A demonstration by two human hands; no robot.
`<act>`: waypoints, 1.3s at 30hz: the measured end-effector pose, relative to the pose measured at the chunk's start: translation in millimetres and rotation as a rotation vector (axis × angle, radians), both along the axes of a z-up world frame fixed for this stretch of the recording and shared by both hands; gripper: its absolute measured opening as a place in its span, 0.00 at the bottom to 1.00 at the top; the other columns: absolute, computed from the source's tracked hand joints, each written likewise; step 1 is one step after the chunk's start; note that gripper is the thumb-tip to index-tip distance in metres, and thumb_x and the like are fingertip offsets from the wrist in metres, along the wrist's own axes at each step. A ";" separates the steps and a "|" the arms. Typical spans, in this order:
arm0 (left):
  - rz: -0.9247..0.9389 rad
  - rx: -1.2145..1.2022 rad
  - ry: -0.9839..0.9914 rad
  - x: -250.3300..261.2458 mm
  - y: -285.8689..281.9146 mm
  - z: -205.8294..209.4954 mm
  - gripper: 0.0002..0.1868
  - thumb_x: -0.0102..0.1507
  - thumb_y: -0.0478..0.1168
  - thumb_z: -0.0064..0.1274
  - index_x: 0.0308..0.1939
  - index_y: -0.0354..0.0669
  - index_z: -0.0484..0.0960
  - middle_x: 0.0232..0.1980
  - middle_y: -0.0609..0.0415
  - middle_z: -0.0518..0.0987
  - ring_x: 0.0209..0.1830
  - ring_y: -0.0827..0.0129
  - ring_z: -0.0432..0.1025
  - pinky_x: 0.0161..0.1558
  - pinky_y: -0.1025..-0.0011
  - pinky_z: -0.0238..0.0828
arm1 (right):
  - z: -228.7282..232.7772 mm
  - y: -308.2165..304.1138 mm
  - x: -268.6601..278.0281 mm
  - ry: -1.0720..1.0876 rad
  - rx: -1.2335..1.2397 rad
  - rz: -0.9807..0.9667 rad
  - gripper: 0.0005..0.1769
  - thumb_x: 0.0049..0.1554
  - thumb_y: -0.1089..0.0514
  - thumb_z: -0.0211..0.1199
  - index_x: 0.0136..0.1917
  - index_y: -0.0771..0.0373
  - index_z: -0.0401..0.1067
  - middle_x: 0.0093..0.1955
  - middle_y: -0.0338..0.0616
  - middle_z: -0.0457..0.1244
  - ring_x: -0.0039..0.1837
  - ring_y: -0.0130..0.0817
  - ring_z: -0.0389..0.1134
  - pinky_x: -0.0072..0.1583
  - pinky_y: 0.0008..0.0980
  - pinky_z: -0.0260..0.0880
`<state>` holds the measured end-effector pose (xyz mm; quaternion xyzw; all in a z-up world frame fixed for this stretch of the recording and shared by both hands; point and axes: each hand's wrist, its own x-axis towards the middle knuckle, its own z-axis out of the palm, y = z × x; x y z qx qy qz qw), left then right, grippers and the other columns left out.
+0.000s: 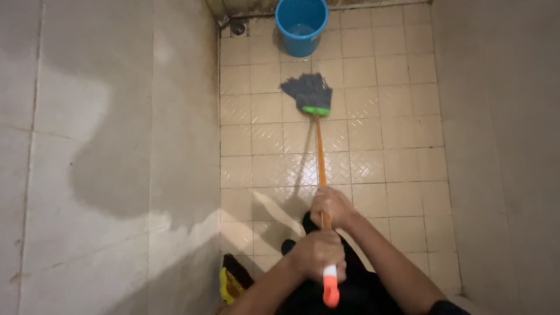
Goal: The person mops a tiled floor using a mop and a blue bucket of water. They dip the mop into the bucket, wring it out, and then scrub the floor in a small room. The person moves the mop back and forth across the tiles, covering the entire floor area before dipping the mop into the bucket again.
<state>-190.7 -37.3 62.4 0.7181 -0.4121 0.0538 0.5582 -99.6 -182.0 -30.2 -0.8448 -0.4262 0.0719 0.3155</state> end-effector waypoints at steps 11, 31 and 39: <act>-0.289 -0.075 -0.002 -106.3 -5.7 31.7 0.18 0.65 0.37 0.59 0.25 0.42 0.67 0.29 0.54 0.70 0.35 0.62 0.73 0.45 0.68 0.71 | 73.1 -34.0 -121.9 0.091 0.097 0.057 0.09 0.36 0.60 0.65 0.21 0.57 0.65 0.26 0.38 0.63 0.35 0.39 0.65 0.45 0.36 0.68; -0.255 -0.016 0.012 -62.0 -72.6 -14.2 0.14 0.59 0.43 0.60 0.26 0.44 0.71 0.28 0.52 0.73 0.31 0.59 0.72 0.44 0.66 0.71 | -3.9 -111.0 -70.7 0.092 0.283 0.213 0.08 0.42 0.62 0.67 0.29 0.59 0.67 0.31 0.42 0.62 0.41 0.45 0.65 0.51 0.42 0.68; -0.077 -0.023 -0.021 83.3 -111.0 -44.1 0.11 0.53 0.39 0.60 0.26 0.44 0.71 0.30 0.53 0.72 0.34 0.56 0.70 0.44 0.61 0.70 | -58.4 -152.0 87.8 0.005 0.244 0.234 0.07 0.42 0.60 0.67 0.29 0.57 0.69 0.32 0.41 0.62 0.43 0.43 0.65 0.59 0.46 0.68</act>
